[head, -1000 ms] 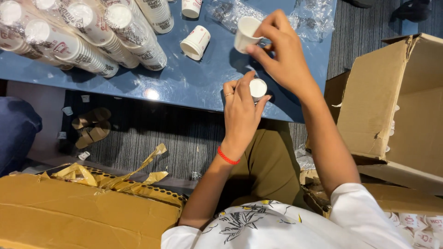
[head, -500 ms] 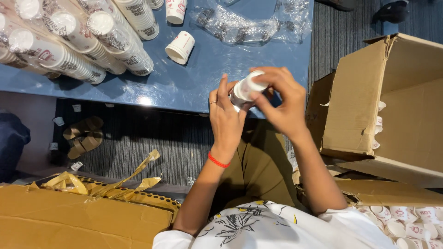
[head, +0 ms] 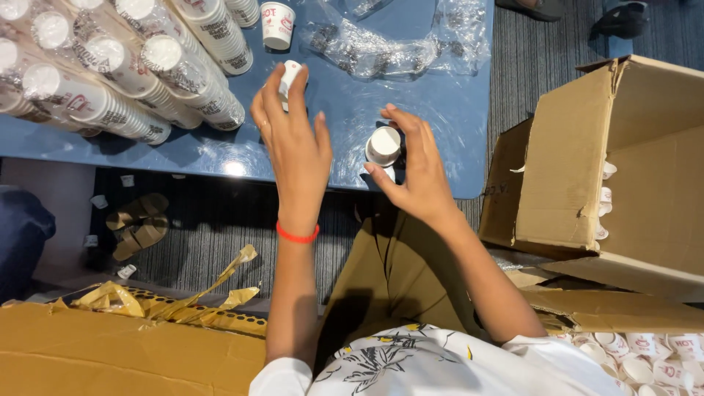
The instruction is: Sorting and inspecting paper cups from boxes and plastic packaging.
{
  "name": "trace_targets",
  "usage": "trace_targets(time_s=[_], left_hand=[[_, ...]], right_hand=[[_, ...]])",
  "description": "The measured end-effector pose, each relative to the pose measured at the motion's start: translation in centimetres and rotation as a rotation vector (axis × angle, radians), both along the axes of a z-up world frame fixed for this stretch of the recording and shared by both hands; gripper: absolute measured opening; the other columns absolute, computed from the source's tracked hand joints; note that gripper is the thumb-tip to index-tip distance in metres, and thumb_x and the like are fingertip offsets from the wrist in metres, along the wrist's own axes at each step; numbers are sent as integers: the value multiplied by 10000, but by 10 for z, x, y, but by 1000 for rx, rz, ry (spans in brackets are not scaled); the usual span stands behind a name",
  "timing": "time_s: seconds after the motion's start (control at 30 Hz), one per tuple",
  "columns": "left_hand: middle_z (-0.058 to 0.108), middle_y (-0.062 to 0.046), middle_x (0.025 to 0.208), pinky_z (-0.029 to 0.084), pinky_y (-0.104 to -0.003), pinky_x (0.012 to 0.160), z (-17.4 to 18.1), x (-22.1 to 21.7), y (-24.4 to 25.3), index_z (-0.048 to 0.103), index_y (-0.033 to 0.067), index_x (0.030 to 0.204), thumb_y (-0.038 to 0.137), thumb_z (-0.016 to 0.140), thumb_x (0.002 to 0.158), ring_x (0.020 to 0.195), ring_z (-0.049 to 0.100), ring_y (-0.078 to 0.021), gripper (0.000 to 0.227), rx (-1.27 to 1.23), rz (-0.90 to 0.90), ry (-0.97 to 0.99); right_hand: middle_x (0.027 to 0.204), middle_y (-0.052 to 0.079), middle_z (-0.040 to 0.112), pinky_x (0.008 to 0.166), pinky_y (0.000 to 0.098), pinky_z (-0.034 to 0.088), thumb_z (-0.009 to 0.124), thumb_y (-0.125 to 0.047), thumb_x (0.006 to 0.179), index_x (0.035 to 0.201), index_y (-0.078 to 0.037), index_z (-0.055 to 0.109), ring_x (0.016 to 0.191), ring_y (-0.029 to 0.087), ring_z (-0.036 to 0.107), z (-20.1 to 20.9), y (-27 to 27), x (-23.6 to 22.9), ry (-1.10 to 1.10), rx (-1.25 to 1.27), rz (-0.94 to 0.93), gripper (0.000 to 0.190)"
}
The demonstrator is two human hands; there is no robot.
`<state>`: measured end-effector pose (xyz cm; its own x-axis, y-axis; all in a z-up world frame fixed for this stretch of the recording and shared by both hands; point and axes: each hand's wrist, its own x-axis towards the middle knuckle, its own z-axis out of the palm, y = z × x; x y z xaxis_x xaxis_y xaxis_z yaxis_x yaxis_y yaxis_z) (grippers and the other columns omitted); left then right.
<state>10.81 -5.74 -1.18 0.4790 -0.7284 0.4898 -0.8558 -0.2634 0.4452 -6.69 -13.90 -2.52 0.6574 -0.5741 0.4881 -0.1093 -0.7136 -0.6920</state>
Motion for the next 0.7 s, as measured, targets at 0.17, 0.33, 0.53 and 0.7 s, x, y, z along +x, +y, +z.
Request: trace_targets(time_s=[0.17,0.33,0.53,0.7], left_hand=[[302,-215,1570,381,-577,1026,-10,38,-64,441,163,1547,276,825,872,1365,388,-408,784,27,213,-205],[334,-179,1624,569,-414,678,-25,75,-96,451,221,1555,33,734,834,988,630,-381,796,175,282,-325],[500,-188,1321,586,-437,699,-47,81,-81,579,118,1339,92,743,899,969,668,-388,470,35,289,-201],[641,-156,1204,572,-418,757,-14,18,-17,611,86,1292,84,761,926,966,705,-322,396,-134,198,69]], right_hand=[[1420,157,602,979,382,513,773,-192,949,1536,-60,387,1307,306,591,-4,-2,0,21,87,-56,714],[1343,138,669,933,360,538,748,-186,971,1524,-64,401,1224,261,666,-10,-6,0,-28,139,-96,664],[1284,141,675,932,361,557,750,-176,967,1478,-61,473,1198,272,666,-4,-5,1,7,114,-89,592],[1346,168,605,961,393,543,773,-163,914,1463,-64,476,1211,303,633,2,-1,1,-3,109,-97,632]])
